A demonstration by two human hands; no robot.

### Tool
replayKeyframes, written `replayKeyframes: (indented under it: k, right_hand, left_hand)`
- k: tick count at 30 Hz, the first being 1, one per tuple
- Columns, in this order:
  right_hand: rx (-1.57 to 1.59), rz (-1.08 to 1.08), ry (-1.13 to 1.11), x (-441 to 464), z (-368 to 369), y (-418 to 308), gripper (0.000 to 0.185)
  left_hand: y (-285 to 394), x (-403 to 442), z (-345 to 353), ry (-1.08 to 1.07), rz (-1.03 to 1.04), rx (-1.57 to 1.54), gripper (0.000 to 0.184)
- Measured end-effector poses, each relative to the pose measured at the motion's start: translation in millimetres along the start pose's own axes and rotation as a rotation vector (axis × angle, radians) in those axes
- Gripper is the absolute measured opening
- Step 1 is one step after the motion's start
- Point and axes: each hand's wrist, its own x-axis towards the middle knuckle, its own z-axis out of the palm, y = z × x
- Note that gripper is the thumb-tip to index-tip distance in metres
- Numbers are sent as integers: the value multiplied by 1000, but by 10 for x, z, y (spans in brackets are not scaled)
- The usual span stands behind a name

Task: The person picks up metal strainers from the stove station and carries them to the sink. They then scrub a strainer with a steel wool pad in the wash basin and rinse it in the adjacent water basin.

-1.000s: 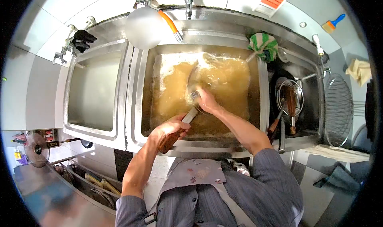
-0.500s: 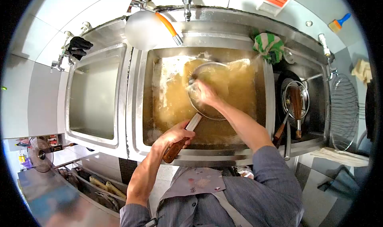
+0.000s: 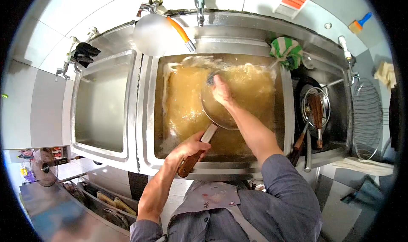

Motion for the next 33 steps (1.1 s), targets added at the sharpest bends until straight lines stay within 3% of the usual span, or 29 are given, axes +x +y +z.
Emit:
replayKeyframes:
  k: [1,3,4,5,6,8,9,10,11,13,14,16,18,19,22,23,28,29,30,31,33]
  right_hand:
    - [780,186,-244,-68,49,-88,12]
    - [1008,81,-550,-290,-118,-148,11]
    - [445,-196,-569,-397,-592,-311,13]
    - [485,-213,-749,-419,-777,-378,17]
    - [453,-367,-570,-435,-810,-396,18]
    - [462,-218,-699,-293,-798,-391,18]
    - [443,-406,-263,-321,-331,-170,19]
    - [449,-402,-262,-213,-158,-58,19]
    - [1052,2,-402,-48,-40,45,23]
    - [1634,449,-506,148,24,216,34]
    - [844,346,-491,166,5,340,41]
    - [53,222,-434,112,19,660,48]
    - [281,492,168,53,281,1021,47]
    - [279,484,166,63,445,1070,47]
    - [713,488,109,-26,956,1088,43]
    - [860,485,94,-23,1087,1013,42]
    - [567,160,-345,-315,31,-185,35]
    - [563,105,-436,-405,-121,-255,35]
    - [668,136,-719,-417,-520,-338,33]
    - [661,136,-717,-494,-684,-323,33]
    - [546,-140,-869,-629,-936,-187,33]
  left_hand:
    - [-7,9,-12,15,-2,2,22]
    - [-16,-4,-29,31,0,3,22]
    - [-15,-24,-48,37,24,46,22]
    - [1,-30,-78,49,53,88,23]
    - [9,-26,-98,56,60,86,23]
    - [-24,-20,-74,4,41,41,25]
    - [-16,-7,-70,5,38,44,25]
    - [-17,-7,-60,27,13,64,26]
    - [-24,-14,-43,48,-15,84,28]
    - [-19,4,-39,66,-43,118,30]
    - [-50,16,-32,79,-19,118,29]
    - [-59,18,-11,88,9,113,29]
    - [-5,-32,15,63,33,6,36]
    - [81,-91,34,65,38,0,36]
    - [196,-145,69,49,104,282,37]
    - [66,-10,41,62,95,231,38]
    - [127,-25,76,43,1,164,35]
    - [86,5,45,48,-8,150,36]
    - [69,16,24,52,-15,136,37]
    - [71,2,20,49,-9,135,37]
    - [65,-15,20,47,8,70,40]
